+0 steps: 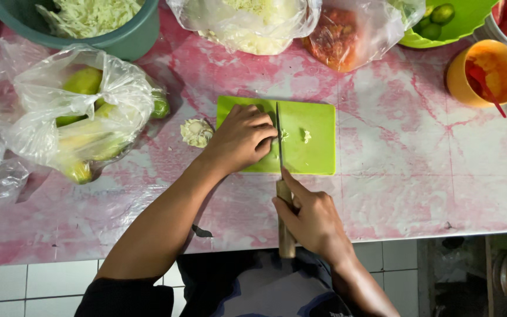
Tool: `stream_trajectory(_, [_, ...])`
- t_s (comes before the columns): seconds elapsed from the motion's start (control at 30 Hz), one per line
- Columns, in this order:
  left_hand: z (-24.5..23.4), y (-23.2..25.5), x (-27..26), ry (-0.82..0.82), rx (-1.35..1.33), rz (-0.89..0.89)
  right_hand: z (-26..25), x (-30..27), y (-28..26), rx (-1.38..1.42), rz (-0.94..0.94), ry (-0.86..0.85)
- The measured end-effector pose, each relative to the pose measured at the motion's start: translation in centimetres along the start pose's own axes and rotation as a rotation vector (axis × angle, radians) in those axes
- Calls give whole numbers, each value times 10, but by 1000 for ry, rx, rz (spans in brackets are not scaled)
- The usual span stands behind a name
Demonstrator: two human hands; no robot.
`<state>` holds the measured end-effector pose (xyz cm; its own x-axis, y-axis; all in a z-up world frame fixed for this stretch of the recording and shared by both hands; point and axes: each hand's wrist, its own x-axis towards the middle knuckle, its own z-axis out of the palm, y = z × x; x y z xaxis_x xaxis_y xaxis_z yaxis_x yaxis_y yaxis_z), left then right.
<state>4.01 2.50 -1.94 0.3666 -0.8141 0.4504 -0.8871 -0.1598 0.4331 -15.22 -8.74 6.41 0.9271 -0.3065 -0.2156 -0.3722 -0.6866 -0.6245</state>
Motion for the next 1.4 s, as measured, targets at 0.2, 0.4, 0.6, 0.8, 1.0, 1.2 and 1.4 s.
stream_trajectory(0.2, [-1,0,-1,-12,-37,-22,-4,-1,0,-17,0,34])
stream_trajectory(0.4, [-1,-1,0,33,-14,1,4,3,2,-7,-61,16])
stream_trajectory(0.6, [-3,0,-3,15,-51,-34,-2,2,2,32,20,18])
stream_trajectory(0.8, [-5,3,-2,19,-12,-18,9,-2,2,-64,-50,102])
stream_trajectory(1.0, [-6,5,-1,16,11,-13,25,0,4,-277,-67,206])
stream_trajectory(1.2, [-6,7,-3,-32,56,-61,19,-1,9,-251,-66,221])
stream_trajectory(1.4, [-13,-4,-6,14,178,-72,20,-9,7,-110,-129,183])
